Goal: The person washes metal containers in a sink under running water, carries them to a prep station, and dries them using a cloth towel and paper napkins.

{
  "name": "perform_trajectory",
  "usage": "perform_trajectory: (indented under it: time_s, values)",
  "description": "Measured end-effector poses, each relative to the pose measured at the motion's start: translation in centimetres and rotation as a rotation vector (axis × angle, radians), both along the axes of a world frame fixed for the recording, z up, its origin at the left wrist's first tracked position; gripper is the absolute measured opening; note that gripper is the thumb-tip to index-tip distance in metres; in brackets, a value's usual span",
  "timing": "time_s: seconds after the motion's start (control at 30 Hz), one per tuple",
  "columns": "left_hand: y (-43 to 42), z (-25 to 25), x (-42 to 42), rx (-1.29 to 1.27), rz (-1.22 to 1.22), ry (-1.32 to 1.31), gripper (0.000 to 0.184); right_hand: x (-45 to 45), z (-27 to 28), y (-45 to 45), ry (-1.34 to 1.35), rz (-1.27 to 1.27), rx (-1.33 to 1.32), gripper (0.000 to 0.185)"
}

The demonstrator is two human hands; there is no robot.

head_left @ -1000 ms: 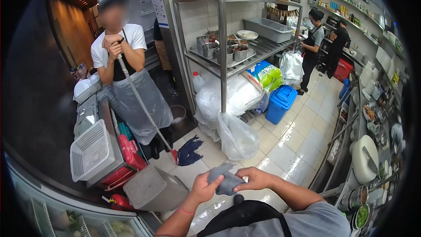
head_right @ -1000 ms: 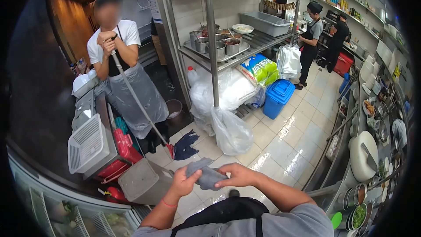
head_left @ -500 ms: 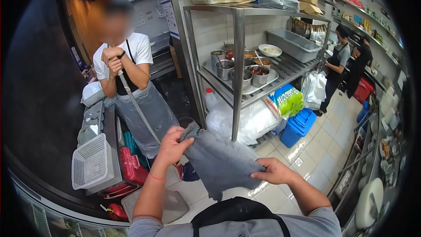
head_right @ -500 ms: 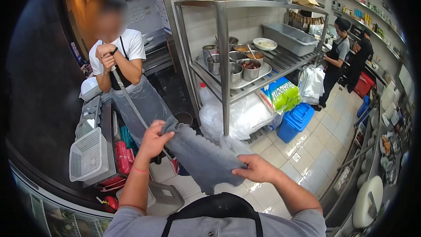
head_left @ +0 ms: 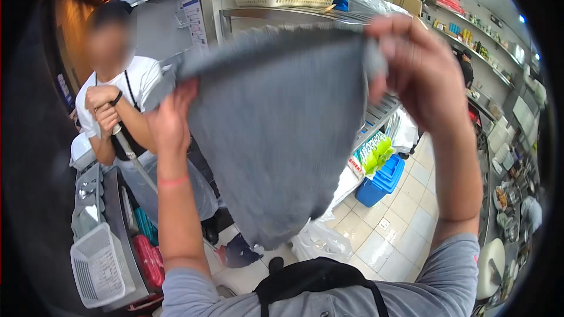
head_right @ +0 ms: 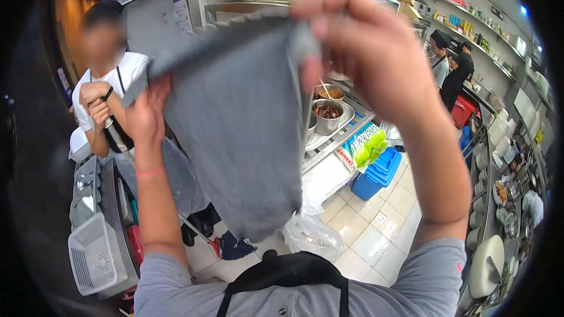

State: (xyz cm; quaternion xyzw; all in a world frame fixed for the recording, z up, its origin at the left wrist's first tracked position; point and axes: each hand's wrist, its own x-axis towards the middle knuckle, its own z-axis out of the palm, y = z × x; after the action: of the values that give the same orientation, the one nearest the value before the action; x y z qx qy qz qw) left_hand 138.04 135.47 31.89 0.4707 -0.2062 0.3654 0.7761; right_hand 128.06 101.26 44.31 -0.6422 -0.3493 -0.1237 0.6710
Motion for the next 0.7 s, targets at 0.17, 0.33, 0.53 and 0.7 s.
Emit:
perform_trajectory:
  time_s: [0.17,0.33,0.53,0.7]
  values:
    - [-3.3,11.2,13.2,0.248,0.154,-0.289,0.045,7.9,10.3,4.9,-0.598,-0.717,-0.268,0.035]
    - [-5.9,14.2,23.2,0.634,0.489,-0.223,0.052,13.0,11.4,11.0,-0.721,-1.205,-1.304,0.027]
    - [-4.9,14.8,27.6,1.075,0.256,-0.012,0.072,19.7,8.2,12.5,-0.392,-0.775,-1.673,0.063]
    - [-4.9,20.0,29.6,1.836,0.12,-0.017,0.042,22.7,8.6,11.7,-0.36,-0.671,-1.549,0.059]
